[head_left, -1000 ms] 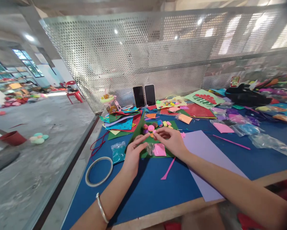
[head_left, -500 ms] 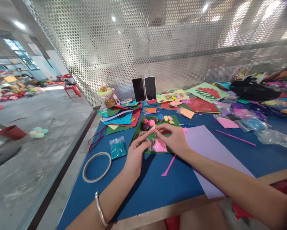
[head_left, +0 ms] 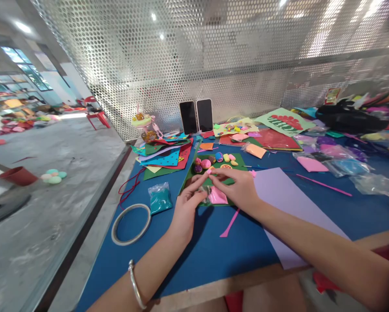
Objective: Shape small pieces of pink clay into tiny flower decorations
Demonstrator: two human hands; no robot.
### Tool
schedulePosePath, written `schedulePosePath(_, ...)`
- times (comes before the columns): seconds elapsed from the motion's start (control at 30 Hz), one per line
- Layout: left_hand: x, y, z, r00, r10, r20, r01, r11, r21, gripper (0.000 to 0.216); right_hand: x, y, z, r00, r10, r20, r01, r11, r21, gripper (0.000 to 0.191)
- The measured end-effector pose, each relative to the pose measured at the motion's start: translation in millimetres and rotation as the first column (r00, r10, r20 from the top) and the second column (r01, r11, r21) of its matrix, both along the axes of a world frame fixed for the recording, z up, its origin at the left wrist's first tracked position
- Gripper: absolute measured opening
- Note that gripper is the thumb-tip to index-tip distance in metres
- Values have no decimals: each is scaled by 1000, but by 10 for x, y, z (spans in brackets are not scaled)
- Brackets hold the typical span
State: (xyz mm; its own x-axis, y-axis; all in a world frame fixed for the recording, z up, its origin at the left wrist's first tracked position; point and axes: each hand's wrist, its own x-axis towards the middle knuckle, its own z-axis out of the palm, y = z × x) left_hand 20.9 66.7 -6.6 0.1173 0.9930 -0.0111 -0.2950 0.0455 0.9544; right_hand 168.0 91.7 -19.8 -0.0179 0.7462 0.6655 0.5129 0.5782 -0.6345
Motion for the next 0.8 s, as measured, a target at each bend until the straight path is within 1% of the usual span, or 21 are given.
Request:
schedulePosePath(0.2, 18, -16, 20, 997, 22, -68, -21, 999, 29, 37, 24, 0, 7, 1000, -15, 26, 14, 1000, 22, 10)
schedulePosePath(0.33, 20, -32, 30, 993, 25, -117, -21, 999, 37, 38, 20, -3, 24, 1000, -12, 3, 12, 1000, 8, 9)
schedulePosePath(0.43, 4, -21, 33, 981, 54, -186, -38, 995, 88, 37, 20, -8, 41, 999, -13, -43, 12, 999, -36, 8)
schedulePosePath(0.5, -26, 8, 37, 955, 108, -278, -63, 984, 164, 37, 31, -14, 50, 996, -6, -87, -2, 996, -94, 7)
schedulePosePath(0.57, -72, 49, 44, 896, 181, -406, -68, 958, 277, 33, 52, -17, 53, 992, 17, -124, -39, 984, -172, 7)
schedulePosePath(0.63, -128, 90, 55, 802, 247, -544, -28, 925, 378, 28, 76, -14, 45, 988, 62, -139, -96, 962, -254, 8)
schedulePosePath(0.67, -155, 107, 60, 745, 267, -611, 4, 914, 405, 27, 87, -10, 37, 986, 91, -137, -128, 948, -293, 8)
schedulePosePath(0.73, -200, 133, 65, 641, 282, -714, 61, 909, 413, 23, 101, 2, 15, 982, 147, -121, -181, 919, -351, 7)
schedulePosePath(0.8, -230, 153, 55, 567, 271, -778, 105, 913, 395, 18, 103, 14, -8, 977, 184, -105, -210, 900, -382, 4)
